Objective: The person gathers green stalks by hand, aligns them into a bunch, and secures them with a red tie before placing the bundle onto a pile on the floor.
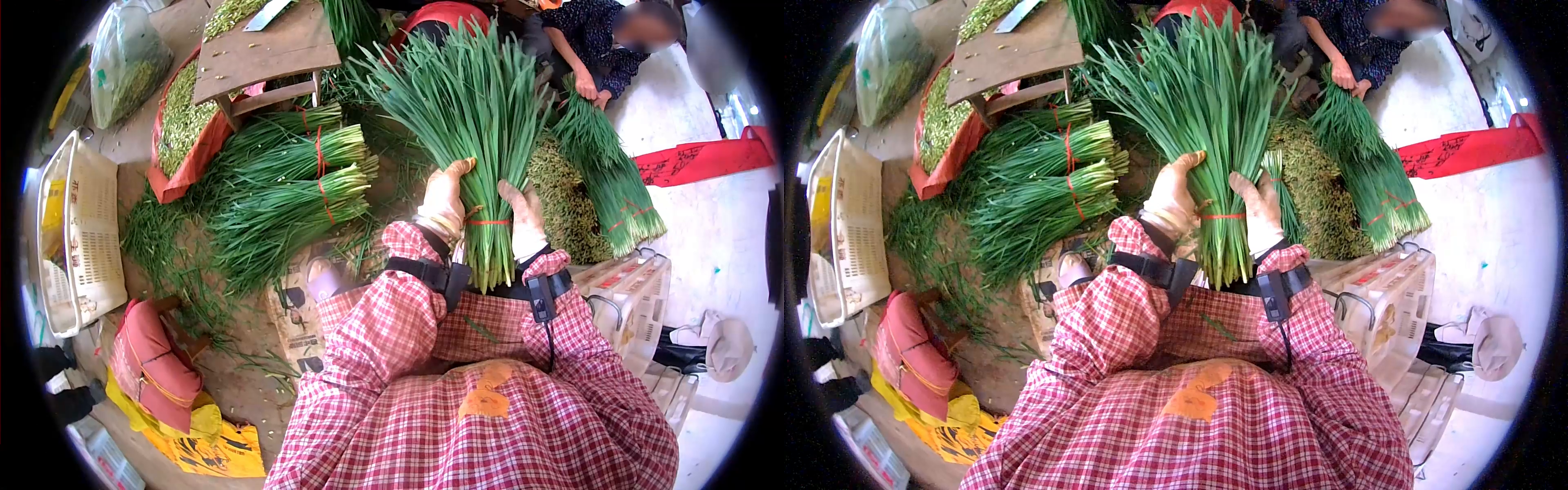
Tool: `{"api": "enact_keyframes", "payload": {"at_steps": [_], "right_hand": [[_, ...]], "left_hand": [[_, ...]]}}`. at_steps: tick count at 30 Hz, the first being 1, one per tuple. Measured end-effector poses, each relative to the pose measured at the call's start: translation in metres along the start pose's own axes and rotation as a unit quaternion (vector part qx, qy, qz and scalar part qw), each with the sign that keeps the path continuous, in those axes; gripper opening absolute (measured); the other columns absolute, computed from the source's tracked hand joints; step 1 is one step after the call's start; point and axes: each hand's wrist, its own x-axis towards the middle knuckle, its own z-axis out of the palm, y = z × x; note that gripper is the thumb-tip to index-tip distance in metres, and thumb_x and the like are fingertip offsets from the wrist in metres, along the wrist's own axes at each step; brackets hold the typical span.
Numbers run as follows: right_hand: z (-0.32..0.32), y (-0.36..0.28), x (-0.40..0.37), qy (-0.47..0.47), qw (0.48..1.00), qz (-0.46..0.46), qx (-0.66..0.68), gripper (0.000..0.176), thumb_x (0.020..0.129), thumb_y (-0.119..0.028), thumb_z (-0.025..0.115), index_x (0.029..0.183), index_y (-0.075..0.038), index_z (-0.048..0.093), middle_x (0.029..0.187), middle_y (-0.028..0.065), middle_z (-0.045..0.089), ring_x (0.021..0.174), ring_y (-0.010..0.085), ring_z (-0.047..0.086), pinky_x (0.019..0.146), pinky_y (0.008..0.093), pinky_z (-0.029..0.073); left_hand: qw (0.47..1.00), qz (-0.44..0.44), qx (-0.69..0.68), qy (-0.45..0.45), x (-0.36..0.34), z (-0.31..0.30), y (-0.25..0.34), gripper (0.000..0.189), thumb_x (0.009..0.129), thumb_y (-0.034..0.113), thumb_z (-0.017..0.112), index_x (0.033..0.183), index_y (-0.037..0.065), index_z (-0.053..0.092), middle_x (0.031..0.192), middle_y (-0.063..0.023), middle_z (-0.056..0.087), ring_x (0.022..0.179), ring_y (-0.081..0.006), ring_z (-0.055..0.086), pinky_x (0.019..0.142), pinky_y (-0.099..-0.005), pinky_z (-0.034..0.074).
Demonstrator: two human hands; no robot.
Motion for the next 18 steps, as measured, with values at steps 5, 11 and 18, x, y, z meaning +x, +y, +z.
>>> {"api": "enact_keyframes", "payload": {"at_steps": [5, 11, 18], "right_hand": [[-0.011, -0.031, 0.030, 0.074, 0.979, -0.187, -0.046, 0.053, 0.090, -0.022, 0.071, 0.132, 0.004, 0.052, 0.116, 0.0096, 0.062, 0.098, 0.0163, 0.060, 0.093, 0.0289, 0.048], [0.036, -0.105, 0.043, 0.014, 0.899, -0.230, -0.371, 0.041, 0.085, -0.031, 0.075, 0.113, -0.002, 0.066, 0.089, 0.0077, 0.069, 0.075, 0.0161, 0.064, 0.070, 0.0286, 0.051], [0.058, -0.094, 0.078, -0.049, 0.740, -0.144, -0.656, 0.050, 0.083, -0.056, 0.068, 0.098, -0.007, 0.067, 0.086, 0.0139, 0.071, 0.082, 0.0357, 0.068, 0.074, 0.0415, 0.053]], "left_hand": [[0.999, 0.021, 0.027, 0.027, -0.009, 0.007, 0.004, 0.020, 0.091, 0.017, 0.062, 0.104, 0.003, 0.067, 0.087, -0.0115, 0.072, 0.066, -0.0260, 0.070, 0.056, -0.0417, 0.060], [0.999, 0.048, 0.016, 0.013, -0.020, 0.016, 0.005, 0.018, 0.089, 0.014, 0.063, 0.102, 0.002, 0.068, 0.085, -0.0107, 0.072, 0.067, -0.0244, 0.070, 0.057, -0.0411, 0.060], [0.995, 0.083, 0.025, 0.046, -0.014, 0.015, 0.006, 0.012, 0.085, 0.009, 0.066, 0.095, 0.002, 0.070, 0.083, -0.0083, 0.071, 0.065, -0.0223, 0.068, 0.062, -0.0376, 0.058]]}}
